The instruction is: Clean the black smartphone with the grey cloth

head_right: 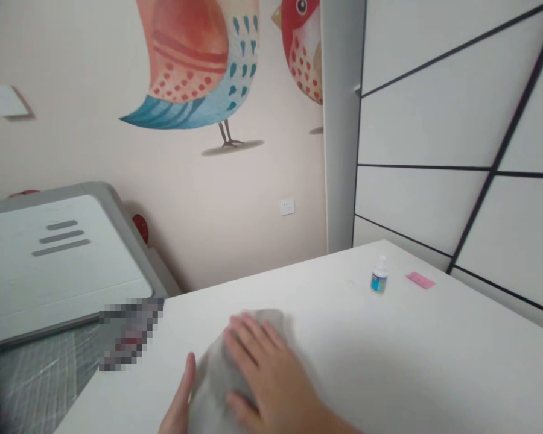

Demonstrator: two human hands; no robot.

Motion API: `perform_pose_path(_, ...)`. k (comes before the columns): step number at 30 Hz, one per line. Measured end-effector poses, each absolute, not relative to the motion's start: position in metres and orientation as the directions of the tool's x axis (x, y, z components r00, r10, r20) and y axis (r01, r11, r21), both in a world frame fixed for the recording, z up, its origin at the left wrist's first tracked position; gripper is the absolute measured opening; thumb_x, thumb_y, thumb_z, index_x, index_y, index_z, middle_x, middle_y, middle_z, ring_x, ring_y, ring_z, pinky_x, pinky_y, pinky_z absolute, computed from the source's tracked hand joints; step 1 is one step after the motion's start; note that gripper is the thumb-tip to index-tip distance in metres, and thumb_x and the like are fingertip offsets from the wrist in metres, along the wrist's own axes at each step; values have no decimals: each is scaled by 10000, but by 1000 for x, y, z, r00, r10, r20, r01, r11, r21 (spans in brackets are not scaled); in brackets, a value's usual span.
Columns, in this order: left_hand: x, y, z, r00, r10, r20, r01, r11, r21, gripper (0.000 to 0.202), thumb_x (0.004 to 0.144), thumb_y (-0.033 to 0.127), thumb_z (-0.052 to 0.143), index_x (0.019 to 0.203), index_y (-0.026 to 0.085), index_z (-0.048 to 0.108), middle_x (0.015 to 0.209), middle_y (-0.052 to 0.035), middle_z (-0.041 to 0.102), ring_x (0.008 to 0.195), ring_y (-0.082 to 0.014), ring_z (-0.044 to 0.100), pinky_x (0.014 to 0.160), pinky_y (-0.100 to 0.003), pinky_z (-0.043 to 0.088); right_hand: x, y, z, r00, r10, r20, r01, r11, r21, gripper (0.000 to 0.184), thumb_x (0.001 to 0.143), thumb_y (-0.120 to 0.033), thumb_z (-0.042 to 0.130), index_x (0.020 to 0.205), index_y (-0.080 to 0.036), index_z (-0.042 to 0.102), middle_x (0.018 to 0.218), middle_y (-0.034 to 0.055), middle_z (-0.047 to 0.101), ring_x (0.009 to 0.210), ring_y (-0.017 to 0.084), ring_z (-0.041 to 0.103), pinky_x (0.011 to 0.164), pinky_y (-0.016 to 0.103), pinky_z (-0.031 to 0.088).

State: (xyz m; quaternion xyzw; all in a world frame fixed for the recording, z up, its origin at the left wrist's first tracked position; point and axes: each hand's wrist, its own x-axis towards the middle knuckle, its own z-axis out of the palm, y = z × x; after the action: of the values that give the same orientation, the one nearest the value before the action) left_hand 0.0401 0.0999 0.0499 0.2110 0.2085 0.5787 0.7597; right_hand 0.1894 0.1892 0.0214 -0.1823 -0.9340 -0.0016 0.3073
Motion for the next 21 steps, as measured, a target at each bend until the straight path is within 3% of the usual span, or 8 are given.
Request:
perform_pose_path(1,44,99,51,226,970,-93,-799,239,553,456,963,488,589,1351,253,643,1370,-86,679,1367,-340,537,1161,-501,398,195,189,27,-679,466,567,435,878,-200,711,1026,-419,461,1611,-89,229,1664,144,299,1542,325,274,1184,578,393)
perform_pose_path(3,53,99,51,171,975,-145,-828,222,515,506,971,529,556,1332,194,670,1323,-109,711,1372,-329,546,1198,-460,345,201,183,34,-627,556,546,491,826,-276,670,1032,-340,426,1606,-55,230,1682,177,231,1570,352,155,1197,644,322)
perform_pose_path(6,57,97,52,99,968,-231,-885,192,424,497,976,553,532,1128,149,779,1111,-109,797,1182,-276,693,1166,-384,385,198,163,37,-770,407,491,316,912,-260,686,1026,-377,457,1606,-72,253,1695,155,194,1580,332,103,1240,598,265)
perform_pose_path(9,52,95,55,76,947,-312,-904,198,379,435,993,489,542,927,159,818,908,-63,823,908,-184,771,1060,-278,473,191,155,38,-867,224,446,122,962,-245,739,1030,-524,447,1610,-107,259,1680,111,278,1571,258,192,1268,477,264)
perform_pose_path(13,59,97,65,50,963,-265,-889,163,428,579,1039,546,357,1115,151,774,1170,-100,781,1179,-222,693,1119,-321,432,195,179,34,-715,444,541,339,896,-286,676,1067,-503,328,1601,-92,271,1659,148,328,1554,303,243,1219,575,317)
perform_pose_path(16,72,99,73,98,954,-282,-856,225,465,661,1030,602,298,1140,130,748,1151,-121,777,1283,-262,630,1163,-380,394,200,183,31,-607,549,574,464,832,-305,643,1067,-400,322,1587,-25,269,1657,220,297,1564,371,168,1192,641,307)
perform_pose_path(19,76,99,78,-108,923,-370,-879,85,468,587,1041,558,342,992,153,763,978,-71,801,1228,-237,666,1153,-352,406,197,164,30,-762,372,530,304,928,-214,668,1052,-412,376,1583,-18,279,1659,229,285,1567,376,148,1207,625,287)
perform_pose_path(21,73,100,79,-130,879,-460,-889,102,447,534,1027,544,423,837,165,749,807,-39,785,1179,-211,690,1136,-300,413,194,157,32,-842,230,487,160,970,-182,689,1049,-446,400,1585,-29,279,1651,210,319,1564,341,184,1229,577,279)
